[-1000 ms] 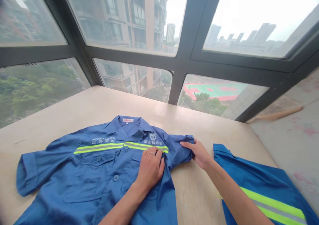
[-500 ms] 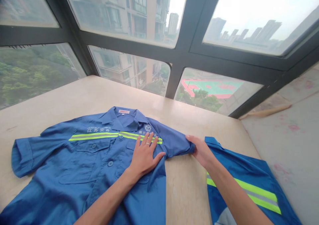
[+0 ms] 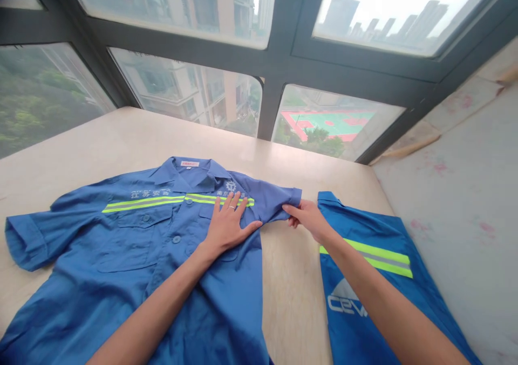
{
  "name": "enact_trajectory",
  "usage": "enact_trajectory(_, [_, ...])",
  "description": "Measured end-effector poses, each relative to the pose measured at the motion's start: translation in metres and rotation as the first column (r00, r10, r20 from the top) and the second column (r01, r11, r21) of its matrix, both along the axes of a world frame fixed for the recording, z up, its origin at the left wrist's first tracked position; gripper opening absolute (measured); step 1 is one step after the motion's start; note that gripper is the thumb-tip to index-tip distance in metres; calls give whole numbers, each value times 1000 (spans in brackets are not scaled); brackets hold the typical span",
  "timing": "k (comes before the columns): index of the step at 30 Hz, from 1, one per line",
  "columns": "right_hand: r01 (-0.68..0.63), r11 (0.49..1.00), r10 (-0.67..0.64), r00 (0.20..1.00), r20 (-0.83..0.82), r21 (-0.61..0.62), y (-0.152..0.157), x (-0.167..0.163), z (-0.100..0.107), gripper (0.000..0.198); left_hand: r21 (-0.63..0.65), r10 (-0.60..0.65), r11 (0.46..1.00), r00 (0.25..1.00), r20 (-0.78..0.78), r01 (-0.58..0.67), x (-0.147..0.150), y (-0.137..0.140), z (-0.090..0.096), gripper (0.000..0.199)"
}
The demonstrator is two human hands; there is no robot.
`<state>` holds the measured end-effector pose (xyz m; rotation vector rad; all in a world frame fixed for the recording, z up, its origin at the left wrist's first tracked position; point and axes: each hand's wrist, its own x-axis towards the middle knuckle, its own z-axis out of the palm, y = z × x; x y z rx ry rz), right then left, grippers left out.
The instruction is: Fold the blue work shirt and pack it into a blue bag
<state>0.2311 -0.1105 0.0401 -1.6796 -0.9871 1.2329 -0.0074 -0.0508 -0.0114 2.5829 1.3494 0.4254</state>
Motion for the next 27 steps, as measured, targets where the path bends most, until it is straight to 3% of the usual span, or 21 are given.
enact_trajectory(6, [24,980,-50,991,124,199,1,12,18,37,-43,-38,998,999,-12,38,-3,-1,8,85])
enact_trajectory(9, [115,958,-100,993,-68,263,-5,7,12,34,-92,-38,995,999,-19,37,-4,0,11,84])
enact_trajectory(11, [125,960,-57,963,-262,250,-10,3,8,36,-143,-29,989,999,-20,26,-3,2,14,83])
enact_trajectory(15, [-140,980,189,868,-460,139,-12,-1,9,42,-247,26,969,999,-21,-30,6,9,22,81])
enact_trajectory(17, [-229,972,222,839,-496,48,-5,0,9,43,-222,67,972,997,-45,-75,12,13,25,79])
enact_trajectory(20, [-228,966,144,866,-480,-123,13,5,8,48,-65,108,991,988,-107,-115,20,21,26,74])
enact_trajectory(22, [-212,961,118,893,-435,-175,25,8,7,43,24,67,998,989,-133,-65,22,28,24,73])
enact_trajectory(24, [-183,974,120,913,-390,-131,35,11,7,26,46,-6,999,990,-143,13,22,36,21,74])
enact_trajectory(27, [-128,989,148,918,-368,77,43,18,10,14,21,-37,999,991,-130,40,19,47,12,78])
